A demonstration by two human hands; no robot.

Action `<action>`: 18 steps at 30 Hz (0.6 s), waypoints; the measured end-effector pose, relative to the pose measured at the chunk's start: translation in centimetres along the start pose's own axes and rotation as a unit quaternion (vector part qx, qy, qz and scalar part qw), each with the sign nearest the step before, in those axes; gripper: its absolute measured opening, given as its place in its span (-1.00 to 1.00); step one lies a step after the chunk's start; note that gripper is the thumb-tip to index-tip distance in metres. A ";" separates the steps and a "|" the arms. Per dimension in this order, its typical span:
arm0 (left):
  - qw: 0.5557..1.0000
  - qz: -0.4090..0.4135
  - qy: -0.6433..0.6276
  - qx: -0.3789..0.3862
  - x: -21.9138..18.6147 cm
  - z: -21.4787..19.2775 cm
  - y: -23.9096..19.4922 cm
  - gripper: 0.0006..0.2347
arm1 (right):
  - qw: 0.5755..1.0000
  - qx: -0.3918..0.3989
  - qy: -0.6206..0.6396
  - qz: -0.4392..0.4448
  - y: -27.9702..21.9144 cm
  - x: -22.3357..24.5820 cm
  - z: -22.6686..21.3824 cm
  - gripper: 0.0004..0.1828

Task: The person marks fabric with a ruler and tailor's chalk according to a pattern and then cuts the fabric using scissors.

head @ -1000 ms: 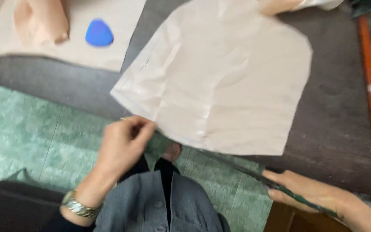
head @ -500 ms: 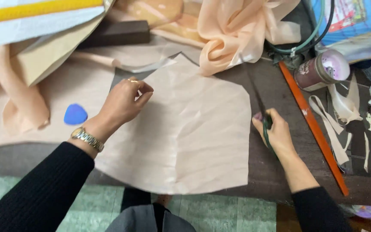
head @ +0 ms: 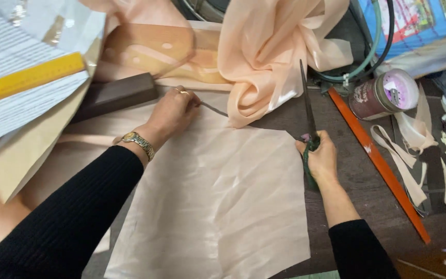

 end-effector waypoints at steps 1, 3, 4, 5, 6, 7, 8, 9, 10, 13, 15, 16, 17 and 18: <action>1.000 0.004 -0.002 0.007 -0.3 -0.1 0.4 -0.85 | 1.000 -0.003 -0.001 0.007 0.1 0.3 0.1 -0.64; 0.999 -0.019 0.022 0.017 -0.8 0.0 0.9 -0.80 | 1.000 -0.007 -0.008 0.017 0.0 0.7 0.4 -0.67; 0.999 -0.017 0.021 0.023 -1.2 -0.1 1.0 -0.80 | 1.000 -0.008 -0.009 0.022 -0.1 0.9 0.5 -0.67; 0.998 -0.029 0.049 0.033 -1.5 -0.2 1.1 -0.80 | 0.999 -0.008 -0.021 0.027 -0.2 1.1 0.5 -0.66; 0.995 -0.040 0.077 0.042 -1.8 -0.3 1.1 -0.80 | 0.999 -0.008 -0.033 0.031 -0.3 1.3 0.7 -0.66; 0.995 -0.038 0.077 0.046 -2.0 -0.3 1.3 -0.80 | 0.999 -0.009 -0.033 0.036 -0.4 1.2 0.8 -0.66; 0.993 -0.049 0.088 0.062 -2.1 -0.3 1.4 -0.84 | 0.999 -0.007 -0.037 0.029 -0.3 1.2 0.9 -0.69; 0.990 -0.060 0.099 0.077 -2.2 -0.4 1.5 -0.88 | 0.999 -0.004 -0.040 0.022 -0.3 1.2 1.1 -0.71; 0.990 -0.061 0.099 0.080 -2.2 -0.2 1.6 -0.88 | 0.999 -0.003 -0.041 0.024 -0.5 1.4 1.0 -0.71; 0.991 -0.050 0.105 0.071 -2.1 0.1 1.8 -0.87 | 0.999 0.003 -0.022 0.038 -0.5 2.1 0.9 -0.74; 0.993 -0.048 0.094 0.057 -2.1 0.4 2.3 -0.86 | 0.999 0.004 -0.019 0.026 0.1 2.4 0.8 -0.72; 0.993 -0.050 0.093 0.059 -1.9 0.6 2.7 -0.86 | 0.999 0.006 -0.020 0.028 0.7 2.0 0.7 -0.72; 0.993 -0.050 0.091 0.050 -1.7 0.7 3.2 -0.86 | 0.999 0.004 -0.025 0.019 1.3 1.7 0.6 -0.71; 0.994 -0.049 0.089 0.041 -1.5 0.9 3.7 -0.85 | 0.999 0.001 -0.031 0.010 1.9 1.3 0.5 -0.70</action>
Point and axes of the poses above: each hand's wrist, its own y-axis towards the middle knuckle, its own z-axis out of the palm, x = y × z, the point moved 1 cm from there along y, towards the middle knuckle, and after that the axes turned 3 degrees about x, right-handed, at the moved point
